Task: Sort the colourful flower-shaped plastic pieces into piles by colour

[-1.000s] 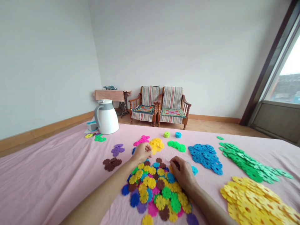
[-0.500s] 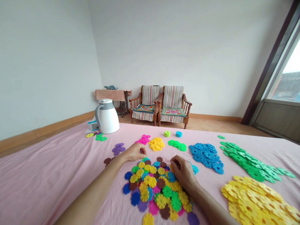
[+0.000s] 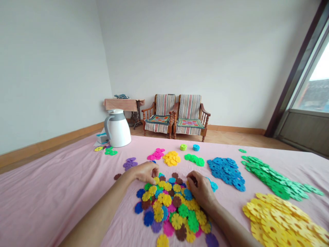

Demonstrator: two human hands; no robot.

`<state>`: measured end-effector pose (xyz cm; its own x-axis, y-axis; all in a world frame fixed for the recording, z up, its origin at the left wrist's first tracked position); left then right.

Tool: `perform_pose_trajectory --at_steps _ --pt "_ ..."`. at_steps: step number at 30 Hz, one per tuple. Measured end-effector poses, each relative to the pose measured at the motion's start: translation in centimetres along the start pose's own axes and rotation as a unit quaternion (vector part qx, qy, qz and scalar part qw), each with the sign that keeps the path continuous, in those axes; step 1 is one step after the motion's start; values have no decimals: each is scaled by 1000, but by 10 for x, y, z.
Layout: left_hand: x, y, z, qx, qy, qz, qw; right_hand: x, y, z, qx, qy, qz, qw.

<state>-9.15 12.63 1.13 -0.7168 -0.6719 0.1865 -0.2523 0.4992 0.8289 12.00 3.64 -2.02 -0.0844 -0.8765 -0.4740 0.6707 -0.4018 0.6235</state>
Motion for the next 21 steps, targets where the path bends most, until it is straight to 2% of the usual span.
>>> perform_pose_trajectory --at_steps 4,8,12,18,21 --pt "-1 2 4 21 -3 -13 1000 0 -1 -1 -1 -1 -1 1000" --pt "-3 1 5 117 11 -36 992 1 -1 -1 -4 2 -2 1000" --pt "-9 -3 3 211 43 -106 971 1 -1 -1 -4 -1 5 1000" --pt "-22 -13 3 237 68 -174 953 0 -1 0 -7 -3 14 1000" --pt "-26 -14 5 293 64 -235 925 0 -2 -1 -8 -2 17 1000"
Point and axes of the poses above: each hand's wrist, its own x-axis away from the middle knuckle, its own y-axis out of the back of the hand, z = x × y, the point moved 5 cm from there along -x, towards the middle knuckle, and after that the axes turned 1 degree about y, right-handed, at the moved point
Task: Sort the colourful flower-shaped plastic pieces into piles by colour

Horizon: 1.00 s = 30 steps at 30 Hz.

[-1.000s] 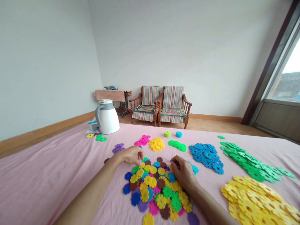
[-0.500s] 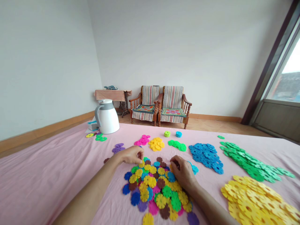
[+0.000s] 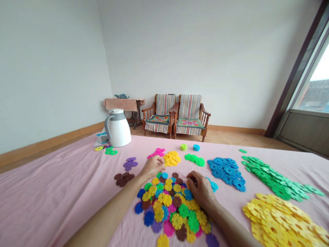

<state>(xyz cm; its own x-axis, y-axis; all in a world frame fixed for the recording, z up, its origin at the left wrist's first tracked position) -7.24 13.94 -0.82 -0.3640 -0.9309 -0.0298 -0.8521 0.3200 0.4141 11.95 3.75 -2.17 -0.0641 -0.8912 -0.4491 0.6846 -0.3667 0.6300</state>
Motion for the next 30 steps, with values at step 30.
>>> perform_pose_trajectory --at_steps 30 --pt "10 -3 -9 -258 -100 97 956 1 0 0 3 4 5 1000"
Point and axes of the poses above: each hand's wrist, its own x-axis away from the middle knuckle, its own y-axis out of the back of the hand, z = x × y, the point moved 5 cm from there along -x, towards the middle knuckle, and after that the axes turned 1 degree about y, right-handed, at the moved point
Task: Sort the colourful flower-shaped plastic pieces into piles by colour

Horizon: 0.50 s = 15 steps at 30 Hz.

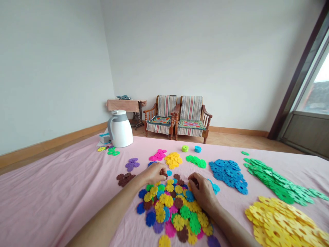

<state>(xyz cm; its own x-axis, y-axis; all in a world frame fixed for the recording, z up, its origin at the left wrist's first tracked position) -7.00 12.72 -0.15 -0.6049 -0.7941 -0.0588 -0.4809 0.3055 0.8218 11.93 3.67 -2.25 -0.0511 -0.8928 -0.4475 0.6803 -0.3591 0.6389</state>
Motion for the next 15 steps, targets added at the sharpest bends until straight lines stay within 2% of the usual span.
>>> perform_pose_trajectory --at_steps 3,5,9,12,15 --pt "-1 12 12 7 17 -30 999 0 0 1 -6 -2 5 1000" --pt "3 26 25 11 35 -62 997 0 0 1 -9 -1 6 1000" --pt "27 60 56 54 86 -121 987 1 0 0 -10 2 2 1000" --pt "53 79 70 91 114 -115 983 1 0 0 -14 1 2 1000" --pt "73 87 78 100 136 -69 983 0 0 0 -11 -2 3 1000"
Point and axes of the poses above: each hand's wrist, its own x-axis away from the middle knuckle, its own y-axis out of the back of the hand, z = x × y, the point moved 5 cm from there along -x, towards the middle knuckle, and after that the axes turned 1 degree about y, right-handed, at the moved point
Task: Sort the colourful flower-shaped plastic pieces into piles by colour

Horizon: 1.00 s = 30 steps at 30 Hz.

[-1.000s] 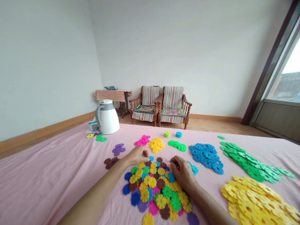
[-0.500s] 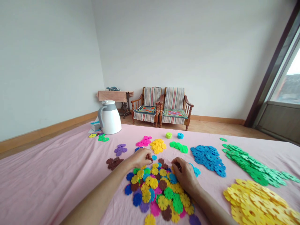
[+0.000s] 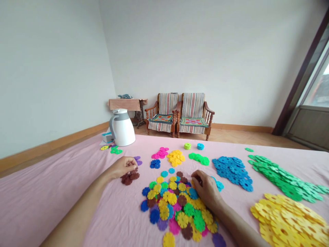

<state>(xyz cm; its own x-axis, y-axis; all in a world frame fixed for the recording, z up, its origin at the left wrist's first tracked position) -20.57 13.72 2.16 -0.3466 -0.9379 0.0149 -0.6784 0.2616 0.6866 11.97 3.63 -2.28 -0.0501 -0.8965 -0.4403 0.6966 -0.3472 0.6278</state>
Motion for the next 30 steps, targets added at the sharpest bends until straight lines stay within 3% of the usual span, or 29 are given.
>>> perform_pose_trajectory --at_steps 3,7,9,11,14,17,19,24,30 --pt "3 4 4 -17 -14 0 1000 -1 0 -1 11 -1 -2 1000" --pt "-2 -2 -2 -75 -47 -94 992 -1 -1 -2 20 -4 0 1000" --pt "1 -20 -16 -88 -88 -80 989 -1 -1 -1 19 0 -2 1000" --pt "10 -45 -40 -86 -162 -32 982 -1 1 1 19 1 -3 1000" --pt "36 -82 -86 -84 -302 29 949 -1 2 3 29 -3 -3 1000" --pt "62 -111 -120 -113 -376 78 916 -1 3 3 32 0 -4 999" --pt "74 -127 -133 -135 -408 109 896 -1 2 2 26 1 -6 1000" --pt "76 -149 -133 -175 -433 131 874 -2 2 0 13 0 -10 1000" --pt "50 -137 -117 -205 -379 55 901 -2 9 0 -6 -12 -46 999"
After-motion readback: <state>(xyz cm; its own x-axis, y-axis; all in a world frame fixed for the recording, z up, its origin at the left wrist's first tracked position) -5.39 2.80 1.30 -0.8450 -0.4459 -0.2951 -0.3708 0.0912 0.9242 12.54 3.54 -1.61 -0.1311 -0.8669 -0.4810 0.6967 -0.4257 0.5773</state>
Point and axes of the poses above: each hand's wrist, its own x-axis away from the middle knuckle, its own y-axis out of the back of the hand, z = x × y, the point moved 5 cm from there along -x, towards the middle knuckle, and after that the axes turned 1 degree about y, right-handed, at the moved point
